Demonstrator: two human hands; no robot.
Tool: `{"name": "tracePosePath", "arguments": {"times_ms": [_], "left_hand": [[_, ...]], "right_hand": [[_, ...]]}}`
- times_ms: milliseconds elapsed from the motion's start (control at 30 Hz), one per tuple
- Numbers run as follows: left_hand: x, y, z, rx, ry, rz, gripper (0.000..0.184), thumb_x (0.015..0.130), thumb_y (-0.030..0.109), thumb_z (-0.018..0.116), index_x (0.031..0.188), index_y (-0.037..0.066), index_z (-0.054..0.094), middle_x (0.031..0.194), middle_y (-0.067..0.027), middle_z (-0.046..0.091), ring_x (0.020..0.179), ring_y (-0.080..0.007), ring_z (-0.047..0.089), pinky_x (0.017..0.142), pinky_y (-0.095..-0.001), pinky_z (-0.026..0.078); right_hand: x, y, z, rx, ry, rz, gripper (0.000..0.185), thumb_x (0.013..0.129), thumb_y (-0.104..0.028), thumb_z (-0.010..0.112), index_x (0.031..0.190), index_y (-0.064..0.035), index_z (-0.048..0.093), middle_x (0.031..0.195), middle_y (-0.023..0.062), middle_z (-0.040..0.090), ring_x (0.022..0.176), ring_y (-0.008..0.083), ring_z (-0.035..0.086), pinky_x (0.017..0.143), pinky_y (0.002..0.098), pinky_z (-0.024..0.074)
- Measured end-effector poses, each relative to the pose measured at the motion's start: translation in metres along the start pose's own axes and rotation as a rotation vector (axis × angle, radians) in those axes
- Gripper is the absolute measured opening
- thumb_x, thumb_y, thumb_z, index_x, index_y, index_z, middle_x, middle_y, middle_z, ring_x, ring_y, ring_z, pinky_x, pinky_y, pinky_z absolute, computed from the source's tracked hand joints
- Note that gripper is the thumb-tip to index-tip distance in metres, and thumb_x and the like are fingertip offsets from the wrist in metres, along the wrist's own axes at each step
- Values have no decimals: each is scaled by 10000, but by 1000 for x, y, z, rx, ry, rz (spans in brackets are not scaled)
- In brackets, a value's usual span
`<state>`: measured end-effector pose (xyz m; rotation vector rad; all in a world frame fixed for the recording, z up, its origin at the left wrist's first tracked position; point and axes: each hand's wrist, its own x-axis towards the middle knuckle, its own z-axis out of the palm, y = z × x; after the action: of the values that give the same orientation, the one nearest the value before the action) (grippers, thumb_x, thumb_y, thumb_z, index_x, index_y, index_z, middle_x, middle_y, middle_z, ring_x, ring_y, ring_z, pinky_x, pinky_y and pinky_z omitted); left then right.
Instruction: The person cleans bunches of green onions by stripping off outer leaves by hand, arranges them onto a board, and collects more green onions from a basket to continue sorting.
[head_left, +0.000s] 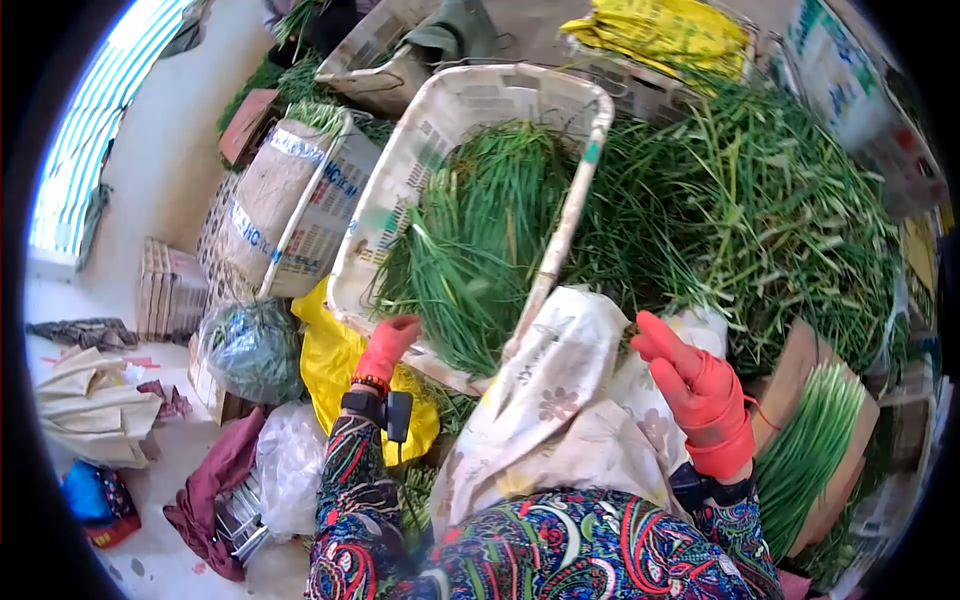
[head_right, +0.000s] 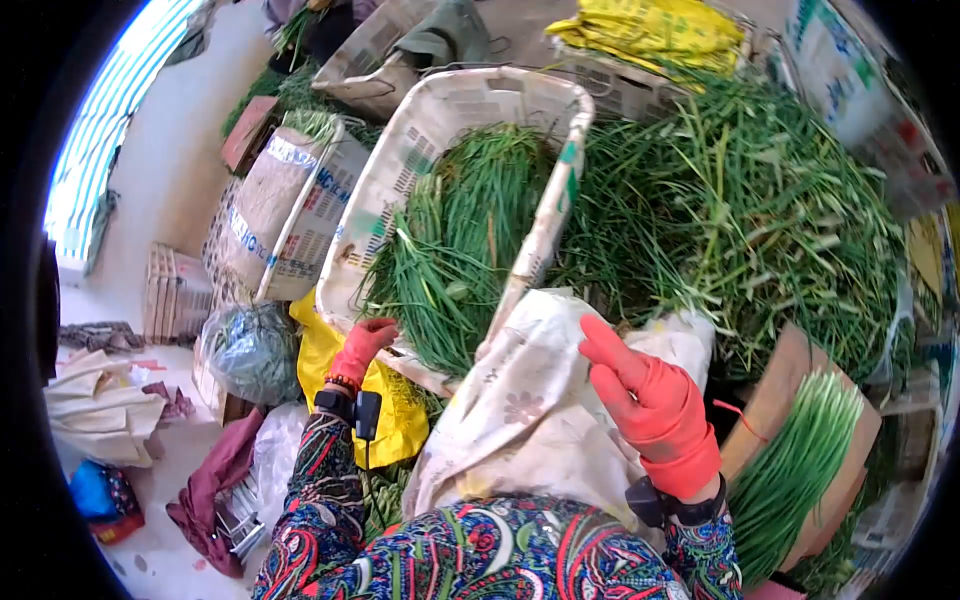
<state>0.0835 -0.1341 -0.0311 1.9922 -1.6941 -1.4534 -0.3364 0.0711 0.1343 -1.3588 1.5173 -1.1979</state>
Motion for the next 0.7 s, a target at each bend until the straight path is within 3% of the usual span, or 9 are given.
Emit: {"name": "tracePosePath", "arguments": {"times_ms": [100,200,267,333,433,533,567,667,700], "left_hand": [[36,3,-3,104,237,142,490,737,339,631,1081,-4,571,882,-170,632,805,-210,618,724,-284,467],[91,29,0,338,267,156,601,734,472,592,1048,-40,568,926,-203,620,877,-304,601,784,-350,458],[110,57,14,457,294,100,678,721,582,537,993,-36,589,965,-220,603,942,-356,561,831,-409,429],[137,74,26,638,174,-59,670,706,623,529,932,0,627,969,-206,605,942,-335,569,817,-402,438],[161,73,46,687,124,-98,582,715,551,553,904,6,633,958,-195,609,922,-352,569,786,-414,451],[166,68,47,508,232,-118,499,712,471,574,913,17,632,946,-204,606,911,-357,567,789,-420,445],[166,66,43,411,270,-88,424,707,394,572,906,24,626,925,-209,606,904,-366,561,795,-418,441],[175,64,34,326,422,94,376,722,331,541,885,-4,596,902,-236,595,888,-384,551,795,-422,435],[180,69,27,329,433,98,378,729,331,537,888,-8,595,904,-238,593,885,-385,551,795,-422,434]], "right_hand": [[18,2,36,-14,-57,111,399,839,-31,523,1231,-100,494,962,98,643,848,144,606,751,250,459],[42,13,52,28,-146,220,396,840,-36,527,1229,-102,496,966,88,644,854,133,600,756,245,456],[60,25,62,42,-190,249,387,839,-46,536,1221,-101,506,968,76,645,858,119,594,757,240,453],[83,28,81,-41,-232,290,352,846,-122,545,1197,-135,530,948,69,650,821,139,614,733,236,459],[126,59,100,-97,-306,261,332,848,-208,538,1179,-187,541,900,57,649,771,202,618,695,247,473],[169,85,118,-168,-336,244,338,841,-237,546,1175,-186,544,872,65,644,746,223,613,669,269,479],[178,92,131,-236,-248,214,347,833,-252,546,1174,-184,543,852,110,629,727,248,606,643,291,478],[214,139,145,-359,-152,19,344,810,-161,535,1154,-152,542,866,139,605,707,298,587,647,329,486],[226,163,151,-417,-57,-253,358,792,-137,536,1149,-111,532,963,128,585,811,310,572,718,354,478]]}}
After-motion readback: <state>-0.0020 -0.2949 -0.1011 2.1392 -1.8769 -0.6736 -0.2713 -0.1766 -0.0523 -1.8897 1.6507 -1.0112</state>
